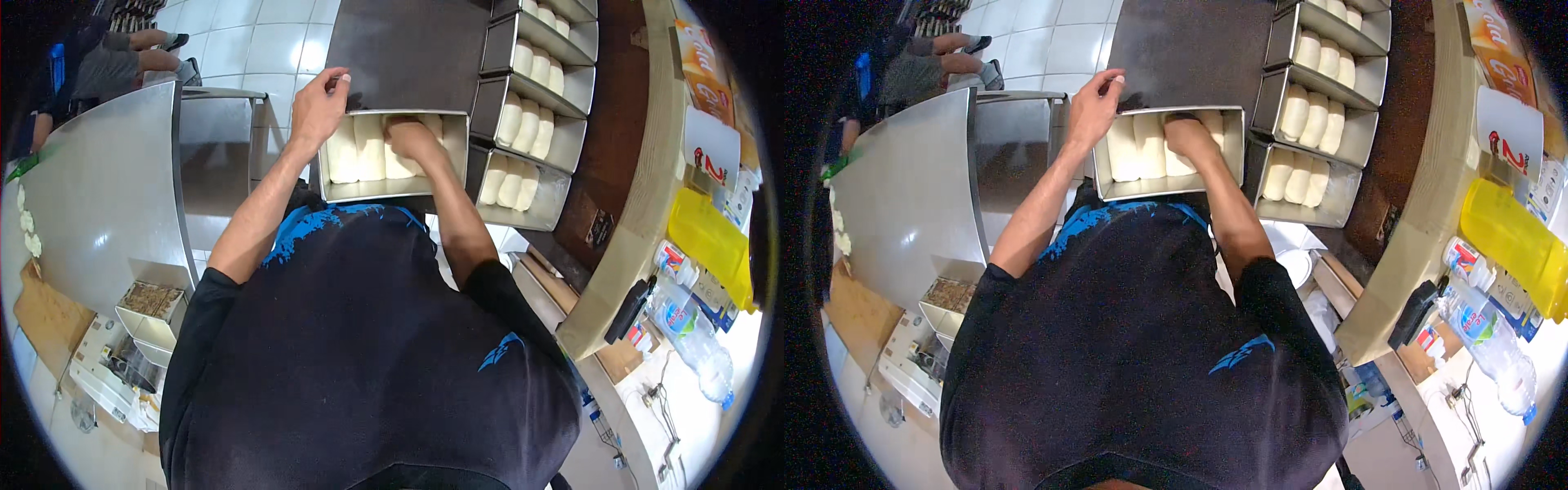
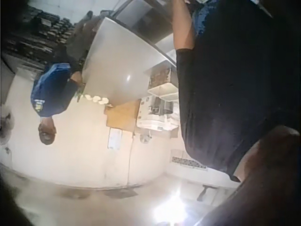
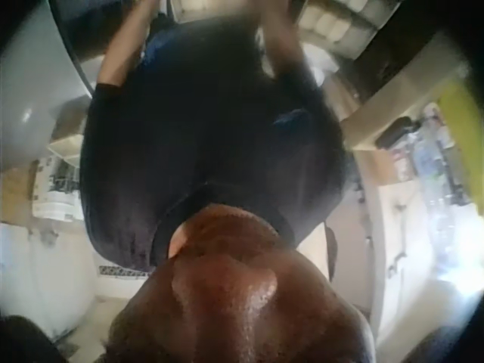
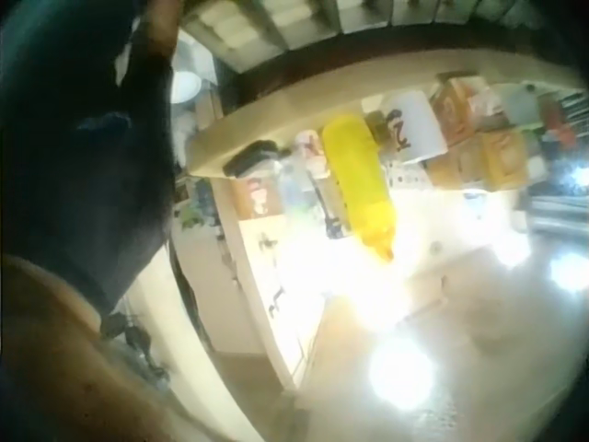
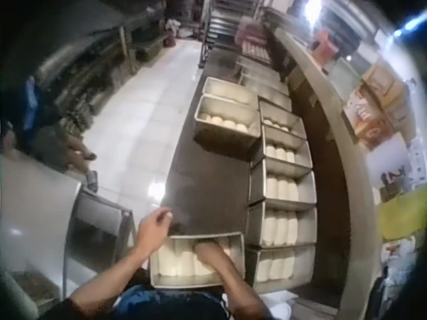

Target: Placing shaped dough pieces into individual compartments within metal bread pans.

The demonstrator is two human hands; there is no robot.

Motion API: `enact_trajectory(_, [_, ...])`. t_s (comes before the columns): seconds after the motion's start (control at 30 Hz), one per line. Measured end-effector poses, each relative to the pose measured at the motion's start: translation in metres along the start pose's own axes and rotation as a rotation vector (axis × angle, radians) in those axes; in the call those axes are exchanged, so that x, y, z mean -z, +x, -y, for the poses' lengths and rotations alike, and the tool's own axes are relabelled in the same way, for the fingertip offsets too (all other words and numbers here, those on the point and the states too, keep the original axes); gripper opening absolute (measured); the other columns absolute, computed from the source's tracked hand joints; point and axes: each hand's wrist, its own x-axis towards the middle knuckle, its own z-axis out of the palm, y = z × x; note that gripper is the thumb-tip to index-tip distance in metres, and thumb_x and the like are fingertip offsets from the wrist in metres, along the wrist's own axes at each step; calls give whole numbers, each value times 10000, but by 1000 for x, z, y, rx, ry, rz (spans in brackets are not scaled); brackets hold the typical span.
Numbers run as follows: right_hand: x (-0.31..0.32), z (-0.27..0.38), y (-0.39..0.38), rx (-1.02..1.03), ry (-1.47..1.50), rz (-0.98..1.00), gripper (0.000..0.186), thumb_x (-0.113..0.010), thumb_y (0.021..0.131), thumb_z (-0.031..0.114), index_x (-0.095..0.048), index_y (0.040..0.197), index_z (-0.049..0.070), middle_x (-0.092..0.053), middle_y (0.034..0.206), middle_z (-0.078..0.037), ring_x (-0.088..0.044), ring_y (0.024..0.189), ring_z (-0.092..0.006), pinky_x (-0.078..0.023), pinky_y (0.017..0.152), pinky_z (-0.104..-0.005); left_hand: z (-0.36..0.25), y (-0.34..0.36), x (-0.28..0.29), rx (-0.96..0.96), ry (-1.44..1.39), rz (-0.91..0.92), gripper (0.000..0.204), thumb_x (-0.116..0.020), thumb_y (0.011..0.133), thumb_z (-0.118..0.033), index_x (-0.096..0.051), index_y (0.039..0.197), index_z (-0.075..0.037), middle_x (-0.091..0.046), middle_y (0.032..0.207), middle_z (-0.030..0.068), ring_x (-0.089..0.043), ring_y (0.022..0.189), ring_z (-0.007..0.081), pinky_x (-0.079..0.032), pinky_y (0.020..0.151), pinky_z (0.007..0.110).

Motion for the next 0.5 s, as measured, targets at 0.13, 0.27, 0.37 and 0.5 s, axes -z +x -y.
enact_trajectory(0.13, [2, -8, -11, 18, 22, 19, 278, -567, 859, 122, -712, 993, -73, -739, 960, -216, -672, 816, -410, -527, 758, -497, 1, 0, 1, -23, 9, -8, 390, -559, 1008, -331, -703, 1270, -79, -755, 1085, 98, -704, 982, 249, -544, 863, 350])
enact_trajectory(0.27, [-3, 4, -7, 36, 40, 39, 277, -567, 854, 123, -713, 979, -76, -738, 938, -212, -668, 798, -406, -526, 747, -496, -4, 0, 3, -21, 3, 13, 396, -560, 1007, -334, -701, 1272, -77, -754, 1077, 102, -702, 975, 249, -544, 860, 349])
enact_trajectory(0.37, [6, -10, -21, 55, 49, 54, 276, -568, 851, 124, -713, 969, -79, -736, 922, -210, -665, 785, -404, -526, 738, -495, -4, 0, 2, -11, -3, 17, 398, -560, 1006, -335, -700, 1273, -76, -753, 1073, 104, -702, 972, 250, -544, 858, 349])
enact_trajectory(0.5, [7, 1, -11, 81, 58, 72, 275, -568, 846, 125, -714, 955, -81, -734, 901, -207, -661, 767, -400, -525, 727, -494, -2, -1, 1, 18, -12, 17, 400, -561, 1004, -335, -700, 1273, -75, -752, 1066, 105, -701, 969, 253, -543, 857, 350])
